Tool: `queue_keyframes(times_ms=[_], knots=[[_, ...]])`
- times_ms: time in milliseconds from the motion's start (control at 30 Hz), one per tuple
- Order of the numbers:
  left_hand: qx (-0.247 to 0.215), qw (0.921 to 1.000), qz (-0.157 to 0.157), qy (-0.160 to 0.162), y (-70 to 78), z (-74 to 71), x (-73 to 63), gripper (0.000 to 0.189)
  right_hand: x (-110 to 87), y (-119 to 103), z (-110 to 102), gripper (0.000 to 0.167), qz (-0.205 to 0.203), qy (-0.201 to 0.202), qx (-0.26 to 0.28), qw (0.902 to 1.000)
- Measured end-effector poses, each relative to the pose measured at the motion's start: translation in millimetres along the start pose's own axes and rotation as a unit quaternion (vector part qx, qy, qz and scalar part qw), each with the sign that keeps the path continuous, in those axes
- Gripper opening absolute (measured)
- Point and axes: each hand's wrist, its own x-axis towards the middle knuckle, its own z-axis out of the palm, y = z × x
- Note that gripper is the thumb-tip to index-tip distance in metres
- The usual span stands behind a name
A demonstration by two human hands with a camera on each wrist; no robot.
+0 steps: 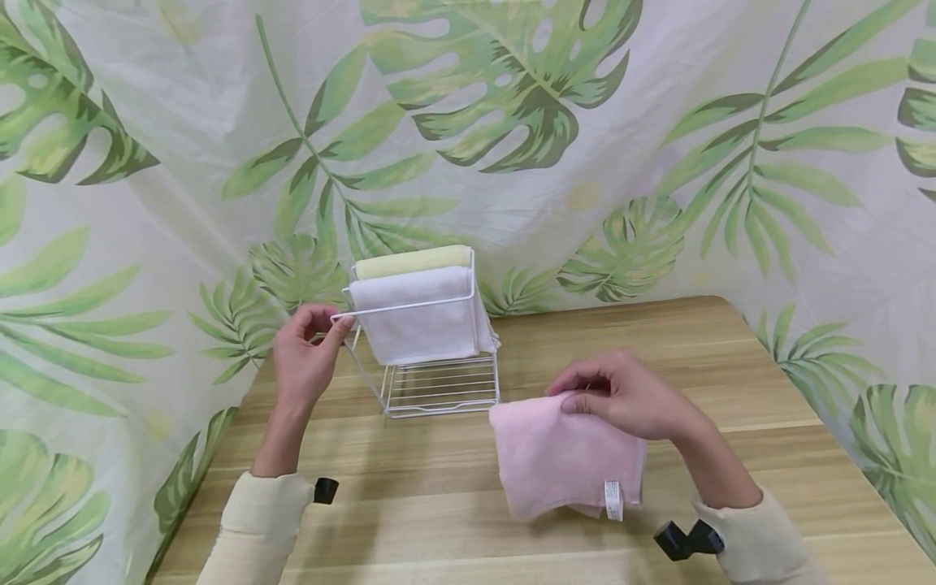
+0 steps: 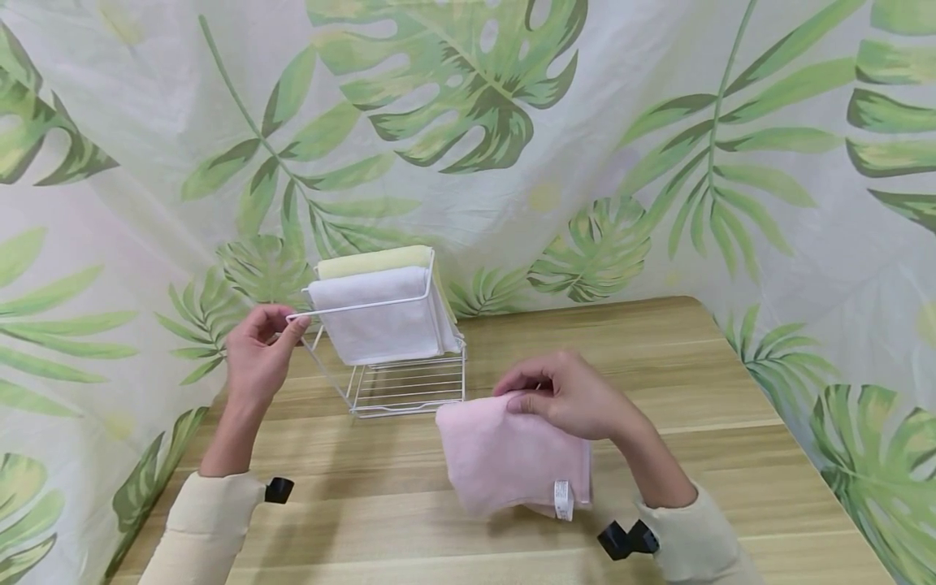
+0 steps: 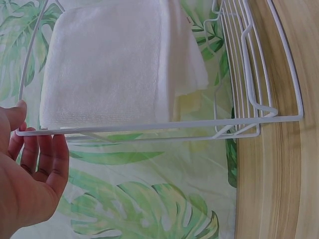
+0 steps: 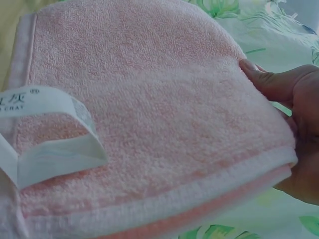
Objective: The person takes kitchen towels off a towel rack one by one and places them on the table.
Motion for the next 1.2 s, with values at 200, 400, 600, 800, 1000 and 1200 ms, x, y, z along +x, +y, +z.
queue_keyframes(times_ms=[200,400,600,800,1000,1200], knots=[[0.001,1.0000,0.001,0.002,-11.8,0.5,3.2,0.019,1.7,4.3,3.6,0.014,0.009,-0.021,-0.002,0.9997],[0.001,1.0000,0.000,-0.001,-28.2,-0.7,7.4,0.019,8.9,15.8,7.9,0.014,0.031,-0.024,-0.018,0.9991],[-0.012,0.9999,0.006,-0.004,-30.1,-1.6,7.6,0.020,17.4,25.4,9.1,0.015,0.055,-0.011,-0.032,0.9979],[-0.015,0.9998,0.006,-0.005,-27.3,-2.0,7.5,0.019,23.1,33.2,5.7,0.014,0.063,0.004,-0.056,0.9964],[-0.013,0.9999,0.005,-0.008,-24.8,-3.1,5.9,0.020,30.9,44.3,1.2,0.014,0.067,0.012,-0.066,0.9955],[0.002,0.9999,0.001,-0.011,-26.3,-3.6,5.3,0.021,40.1,58.5,-3.7,0.015,0.072,0.017,-0.072,0.9947]])
